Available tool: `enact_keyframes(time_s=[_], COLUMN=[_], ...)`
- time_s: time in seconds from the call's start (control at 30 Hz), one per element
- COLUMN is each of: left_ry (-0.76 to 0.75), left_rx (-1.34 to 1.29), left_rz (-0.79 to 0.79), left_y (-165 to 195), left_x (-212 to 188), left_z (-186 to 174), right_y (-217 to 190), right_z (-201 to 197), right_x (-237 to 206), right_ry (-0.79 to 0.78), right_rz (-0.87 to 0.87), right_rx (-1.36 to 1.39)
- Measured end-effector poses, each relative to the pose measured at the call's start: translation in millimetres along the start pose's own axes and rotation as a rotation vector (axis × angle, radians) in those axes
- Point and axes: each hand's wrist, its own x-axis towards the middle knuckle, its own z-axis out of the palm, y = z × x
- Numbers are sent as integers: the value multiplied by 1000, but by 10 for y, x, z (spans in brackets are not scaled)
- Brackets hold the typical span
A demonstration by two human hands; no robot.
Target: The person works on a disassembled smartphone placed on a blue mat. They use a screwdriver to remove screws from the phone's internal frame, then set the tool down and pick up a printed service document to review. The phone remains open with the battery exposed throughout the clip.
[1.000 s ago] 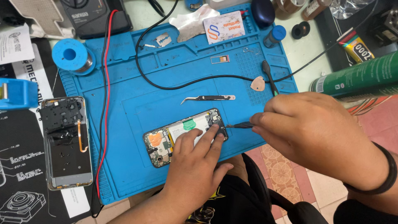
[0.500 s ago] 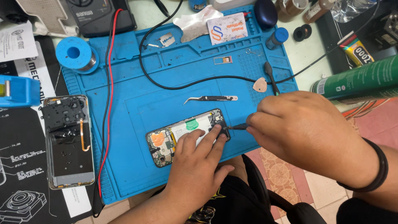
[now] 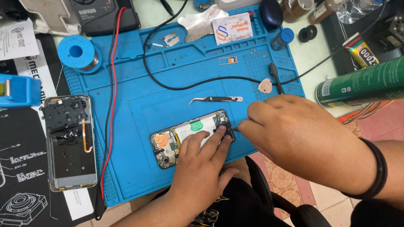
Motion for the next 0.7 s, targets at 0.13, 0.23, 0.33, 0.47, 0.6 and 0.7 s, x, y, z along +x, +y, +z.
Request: enact_keyframes(time_s=[0.13, 0.23, 0.33, 0.47, 0.6, 0.7], left_ry=[-4, -11, -4, 1, -11, -7], left_rx=[3, -3, -2, -7, -16, -12], left_rz=[-5, -8, -6, -5, -13, -10], left_y=[-3, -4, -4, 0, 3, -1], left_x=[-8, -8, -11, -9, -11, -1], left_z=[6, 9, 4, 3, 0, 2], right_y=[-9, -24, -27, 21, 41, 58], right_z=[-38, -49, -49, -47, -57, -54], right_x=[44, 71, 97, 152, 157, 143], right_ry=[-21, -108, -75, -207, 87, 49], right_rz=[-57, -12, 9, 97, -45, -17], right_rx=[71, 42, 56, -9, 72, 40])
